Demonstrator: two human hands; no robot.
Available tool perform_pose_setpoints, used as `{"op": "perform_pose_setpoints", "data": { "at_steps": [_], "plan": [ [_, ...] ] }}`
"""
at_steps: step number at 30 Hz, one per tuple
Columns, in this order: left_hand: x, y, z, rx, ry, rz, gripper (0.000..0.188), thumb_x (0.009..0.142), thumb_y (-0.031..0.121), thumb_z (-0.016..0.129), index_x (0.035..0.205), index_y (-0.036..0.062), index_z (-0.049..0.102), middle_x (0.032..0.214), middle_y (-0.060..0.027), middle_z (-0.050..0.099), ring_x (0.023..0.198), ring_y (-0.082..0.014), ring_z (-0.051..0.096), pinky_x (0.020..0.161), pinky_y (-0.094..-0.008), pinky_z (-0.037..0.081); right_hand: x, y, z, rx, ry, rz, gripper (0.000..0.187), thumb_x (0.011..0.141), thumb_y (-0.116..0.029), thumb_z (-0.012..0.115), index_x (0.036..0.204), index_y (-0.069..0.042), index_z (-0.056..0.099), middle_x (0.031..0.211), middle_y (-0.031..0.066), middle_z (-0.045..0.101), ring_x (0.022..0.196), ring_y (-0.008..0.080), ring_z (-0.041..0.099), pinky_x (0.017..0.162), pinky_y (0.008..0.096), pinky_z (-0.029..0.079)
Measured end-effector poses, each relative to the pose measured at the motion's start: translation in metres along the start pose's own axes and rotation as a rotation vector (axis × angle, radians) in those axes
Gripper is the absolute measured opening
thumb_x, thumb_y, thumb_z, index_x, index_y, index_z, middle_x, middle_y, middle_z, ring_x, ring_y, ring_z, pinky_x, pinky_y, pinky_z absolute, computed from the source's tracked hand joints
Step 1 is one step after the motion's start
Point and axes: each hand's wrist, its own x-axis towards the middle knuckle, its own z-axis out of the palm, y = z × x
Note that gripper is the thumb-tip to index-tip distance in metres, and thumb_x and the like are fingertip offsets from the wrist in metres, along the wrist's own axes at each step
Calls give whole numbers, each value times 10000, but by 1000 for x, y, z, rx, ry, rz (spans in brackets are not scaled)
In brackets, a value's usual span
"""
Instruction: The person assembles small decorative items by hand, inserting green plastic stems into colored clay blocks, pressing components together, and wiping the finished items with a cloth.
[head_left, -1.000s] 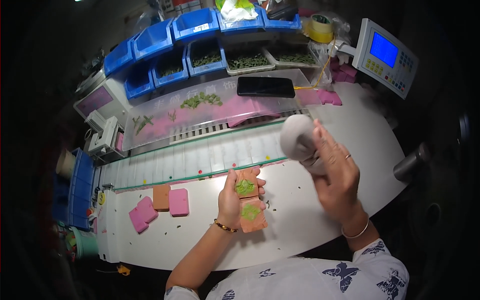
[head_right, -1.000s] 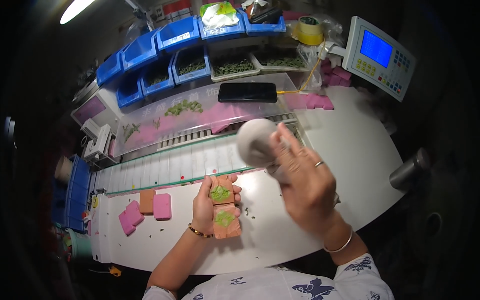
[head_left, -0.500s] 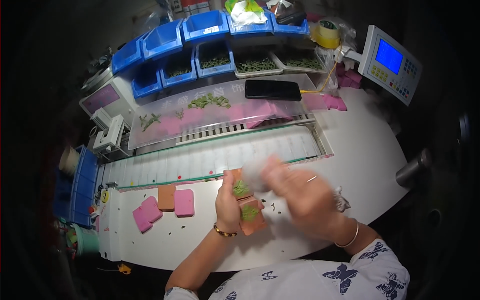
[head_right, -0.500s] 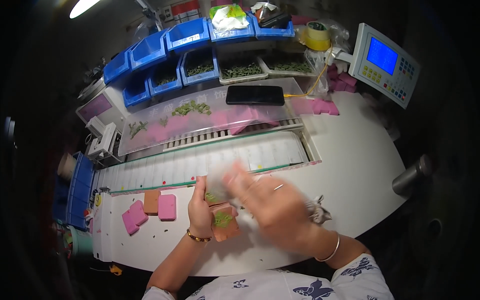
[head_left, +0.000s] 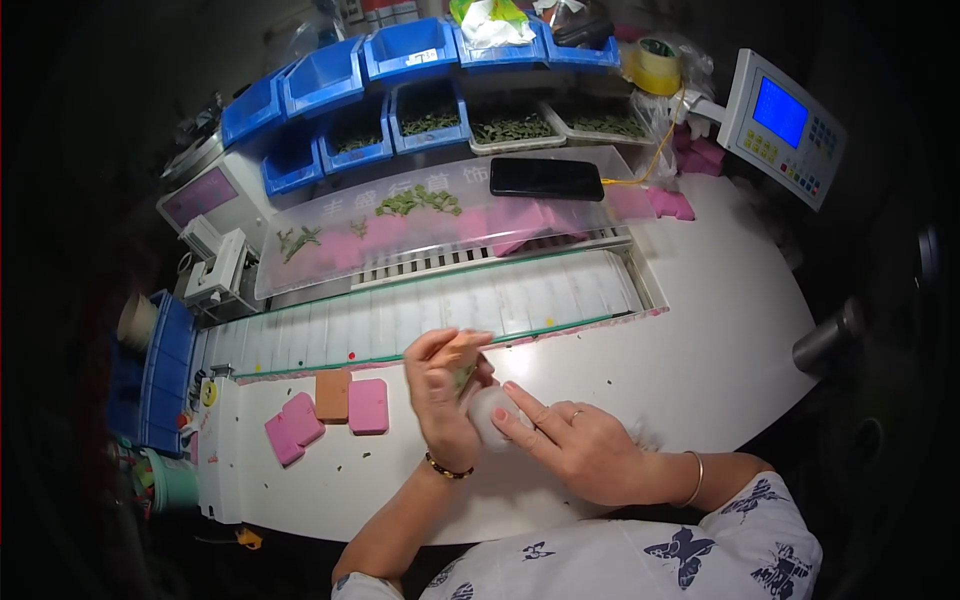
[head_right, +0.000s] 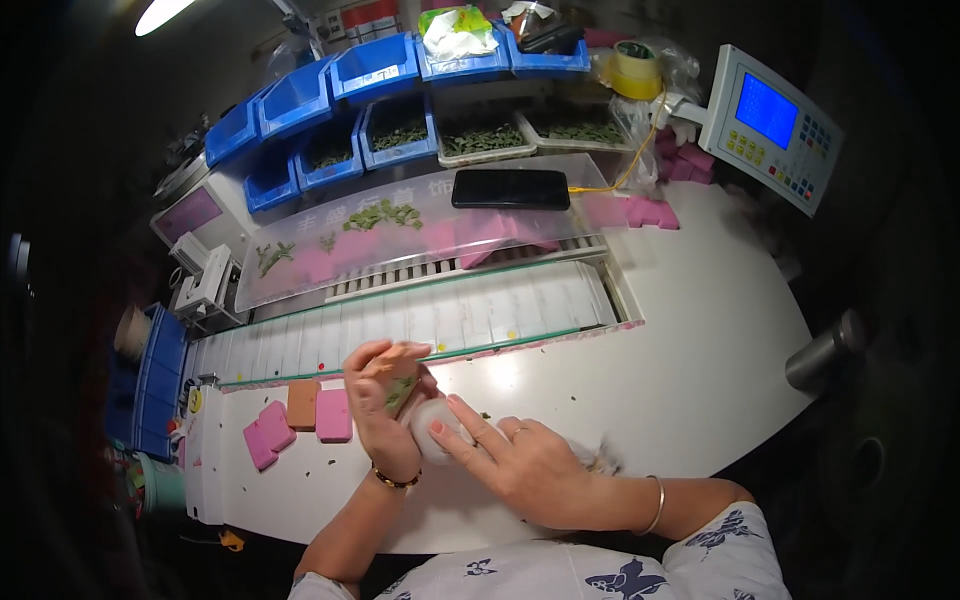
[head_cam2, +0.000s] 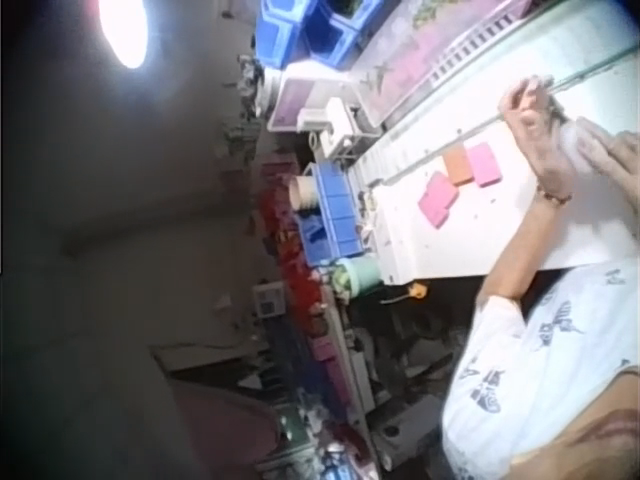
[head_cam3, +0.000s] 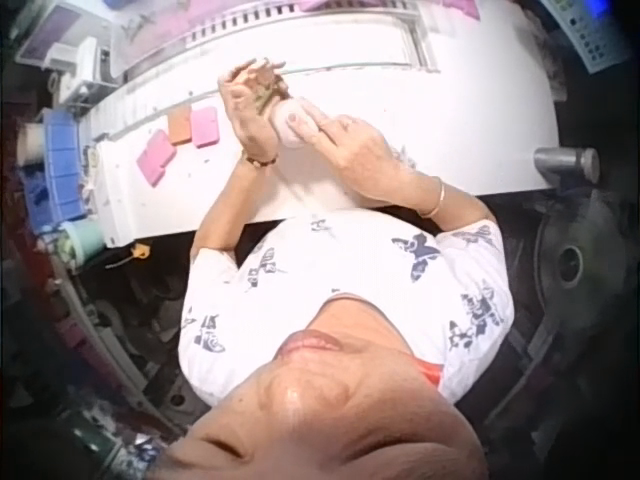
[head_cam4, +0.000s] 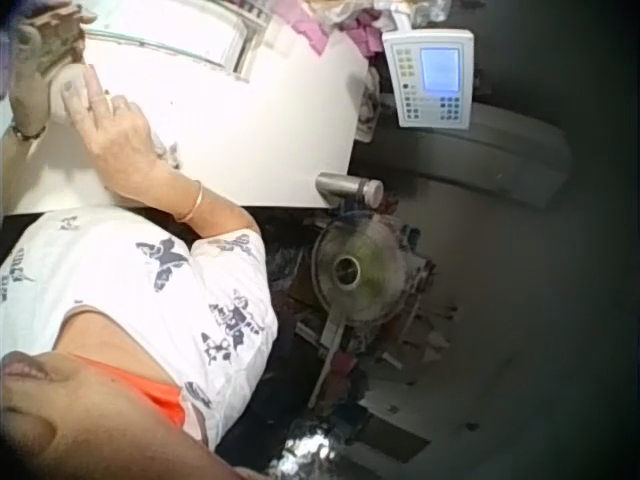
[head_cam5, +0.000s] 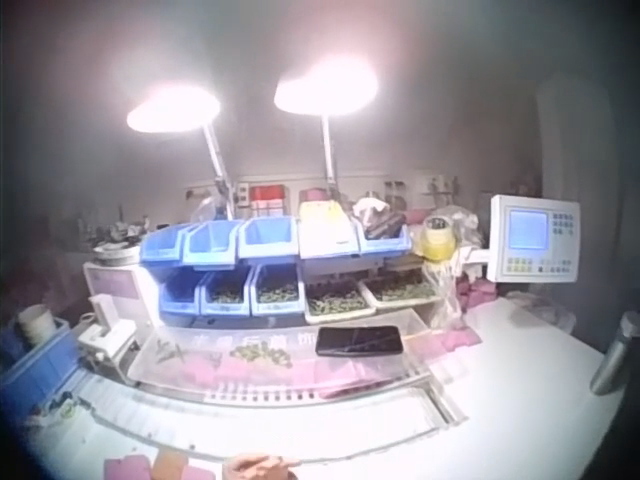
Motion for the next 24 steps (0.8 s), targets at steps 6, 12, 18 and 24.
{"op": "perform_pose_setpoints", "data": {
  "at_steps": [6, 12, 18, 24],
  "plan": [
    [10, 1, -29, -160, 263, -186, 486, 1012, 476, 313, 1145, 45, 495, 1025, -143, 579, 713, -184, 586, 573, -326, 523, -28, 35, 1, 41, -39, 222, 619, 719, -36, 598, 1331, -53, 508, 1315, 185, 547, 739, 263, 604, 681, 352, 494],
    [16, 2, -49, -322, 329, -530, 586, 1005, 529, 266, 1178, 30, 521, 1022, -103, 595, 804, -225, 611, 549, -339, 532, -59, 76, -9, -276, -155, 455, 606, 714, 5, 602, 1313, -26, 514, 1311, 203, 544, 778, 286, 606, 713, 377, 489],
    [-3, -1, -18, -189, 40, -603, 509, 1021, 475, 299, 1166, 27, 493, 1012, -108, 579, 824, -233, 642, 531, -352, 549, -46, 79, -2, -344, -82, 434, 561, 734, -2, 614, 1285, 20, 514, 1293, 222, 538, 990, 322, 579, 768, 374, 483],
    [-19, -2, -7, 3, -113, -436, 406, 1016, 412, 408, 1106, 27, 502, 1009, -98, 607, 892, -185, 647, 740, -314, 556, 5, 57, 16, 612, 112, 341, 447, 884, -187, 652, 1275, -7, 534, 1202, 157, 597, 1033, 301, 589, 862, 363, 478]
  ]
}}
